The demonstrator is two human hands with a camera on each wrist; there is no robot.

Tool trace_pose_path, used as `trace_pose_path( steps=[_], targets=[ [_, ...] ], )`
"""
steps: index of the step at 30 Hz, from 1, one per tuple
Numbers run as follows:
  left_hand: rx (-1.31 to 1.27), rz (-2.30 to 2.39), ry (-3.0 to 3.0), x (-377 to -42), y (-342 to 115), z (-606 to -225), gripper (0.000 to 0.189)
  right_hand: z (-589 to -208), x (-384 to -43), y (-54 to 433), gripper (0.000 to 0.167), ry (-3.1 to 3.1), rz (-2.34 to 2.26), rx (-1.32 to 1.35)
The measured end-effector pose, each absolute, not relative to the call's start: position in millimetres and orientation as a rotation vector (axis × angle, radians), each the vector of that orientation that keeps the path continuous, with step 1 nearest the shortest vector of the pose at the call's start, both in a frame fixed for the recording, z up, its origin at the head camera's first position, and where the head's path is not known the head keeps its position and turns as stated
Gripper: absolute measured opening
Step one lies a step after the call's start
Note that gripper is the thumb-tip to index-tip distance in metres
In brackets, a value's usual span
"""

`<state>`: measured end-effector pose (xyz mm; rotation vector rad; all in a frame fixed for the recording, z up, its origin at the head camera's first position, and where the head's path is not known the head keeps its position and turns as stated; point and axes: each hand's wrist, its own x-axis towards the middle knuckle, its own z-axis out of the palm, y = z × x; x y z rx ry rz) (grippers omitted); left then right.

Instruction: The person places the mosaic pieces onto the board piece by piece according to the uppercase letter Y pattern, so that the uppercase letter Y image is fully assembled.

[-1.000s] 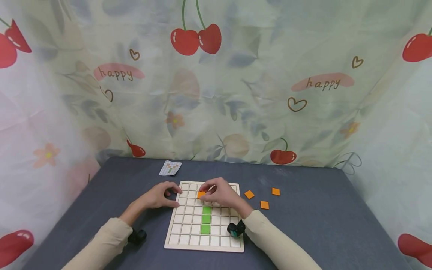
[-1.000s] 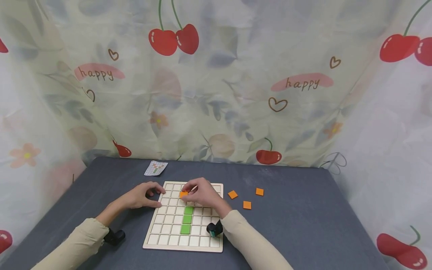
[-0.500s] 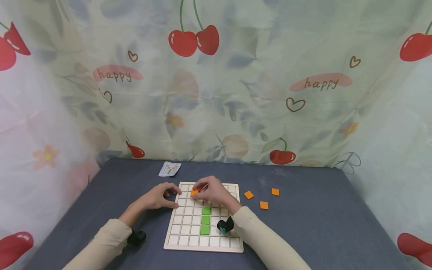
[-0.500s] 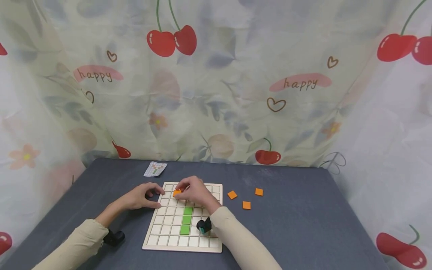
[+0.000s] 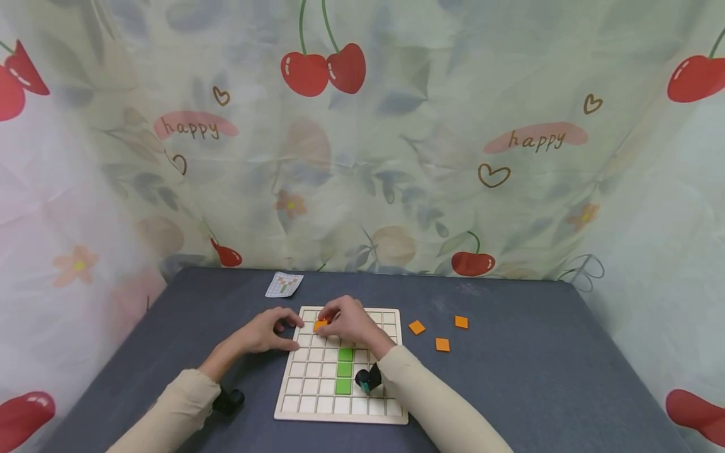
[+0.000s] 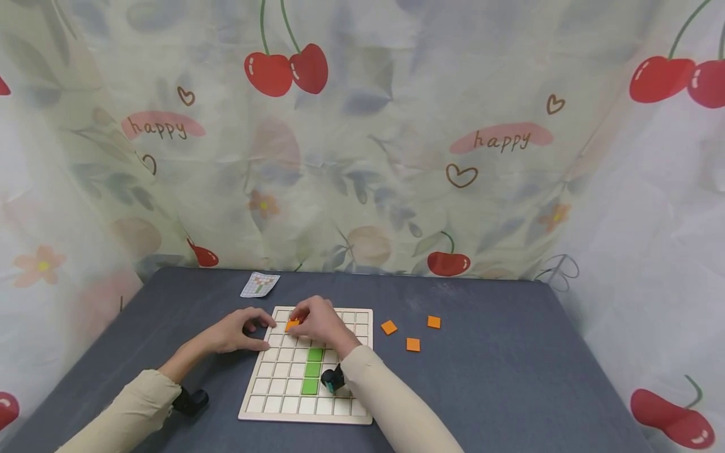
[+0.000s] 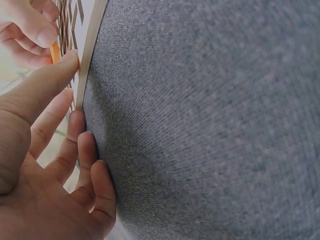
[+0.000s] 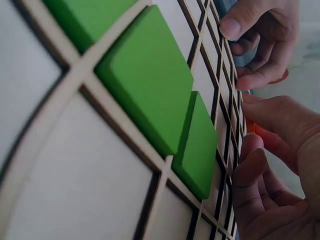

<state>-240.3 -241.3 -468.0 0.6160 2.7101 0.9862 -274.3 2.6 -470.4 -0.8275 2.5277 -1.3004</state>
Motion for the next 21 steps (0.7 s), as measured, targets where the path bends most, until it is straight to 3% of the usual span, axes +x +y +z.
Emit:
trace_pose_path(
  steps=[21],
  targets=[
    [0.589, 0.985, 2.701, -241.0, -240.4, -466.9, 0.038, -466.4, -274.9, -6.1, 0.015, 2.584, -1.179, -0.794]
  ],
)
